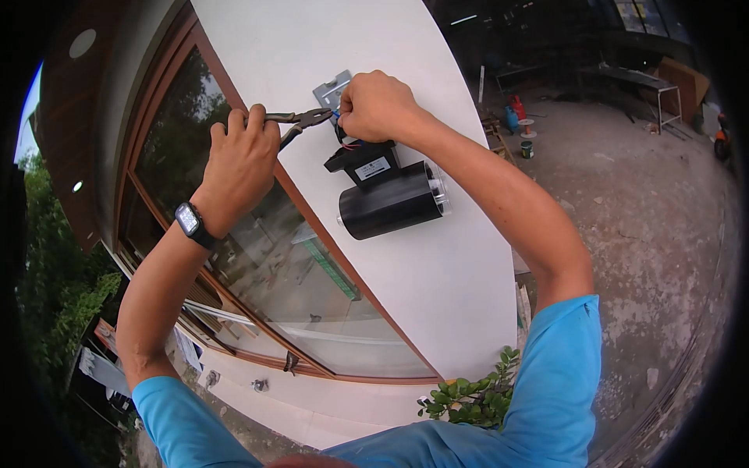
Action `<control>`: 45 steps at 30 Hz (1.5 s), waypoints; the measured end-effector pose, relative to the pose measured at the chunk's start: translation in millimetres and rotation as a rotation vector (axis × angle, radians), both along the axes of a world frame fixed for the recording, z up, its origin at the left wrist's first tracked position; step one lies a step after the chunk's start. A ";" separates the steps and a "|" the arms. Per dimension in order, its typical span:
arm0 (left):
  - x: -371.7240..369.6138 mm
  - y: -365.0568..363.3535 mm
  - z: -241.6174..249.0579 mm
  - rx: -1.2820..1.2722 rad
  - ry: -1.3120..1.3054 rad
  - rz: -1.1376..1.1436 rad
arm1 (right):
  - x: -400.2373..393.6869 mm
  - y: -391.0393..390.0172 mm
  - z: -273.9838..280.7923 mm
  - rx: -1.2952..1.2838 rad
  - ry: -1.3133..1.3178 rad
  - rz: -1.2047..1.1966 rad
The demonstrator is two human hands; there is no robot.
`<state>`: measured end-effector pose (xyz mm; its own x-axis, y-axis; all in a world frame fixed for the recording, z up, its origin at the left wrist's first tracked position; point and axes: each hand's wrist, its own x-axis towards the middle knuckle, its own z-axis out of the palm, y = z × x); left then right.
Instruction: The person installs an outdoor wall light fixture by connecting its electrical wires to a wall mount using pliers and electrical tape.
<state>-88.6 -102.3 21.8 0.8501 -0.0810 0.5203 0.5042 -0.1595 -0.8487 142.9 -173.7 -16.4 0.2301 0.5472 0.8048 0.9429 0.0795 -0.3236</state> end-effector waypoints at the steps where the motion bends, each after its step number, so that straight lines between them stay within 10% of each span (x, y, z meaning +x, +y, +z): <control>1: 1.0 -1.8 -0.3 -0.024 -0.003 0.022 | 0.9 0.6 -0.2 0.006 -0.002 0.000; 15: 3.5 -5.2 2.2 -0.283 0.022 0.001 | 4.0 5.8 -0.9 0.049 -0.017 0.011; 18: 10.3 -12.0 21.6 -0.798 0.024 0.117 | 2.5 3.2 -2.1 0.048 -0.033 -0.006; 22: -2.5 -3.5 52.7 -2.105 -0.182 -0.079 | -5.0 -3.5 -0.7 0.044 -0.080 -0.035; 25: -1.2 -6.5 52.9 -2.022 -0.173 -0.021 | -4.0 -1.3 -0.7 0.025 -0.075 -0.041; 28: 3.1 -13.0 47.4 -1.199 -0.019 0.229 | -1.7 0.4 -2.0 0.019 -0.056 -0.028; 35: -13.7 10.1 7.2 0.042 -0.017 -0.054 | -0.5 1.1 -1.3 0.027 -0.040 0.001; 45: -1.4 5.8 10.1 0.148 0.034 -0.013 | 2.3 1.2 -2.1 0.033 -0.014 0.015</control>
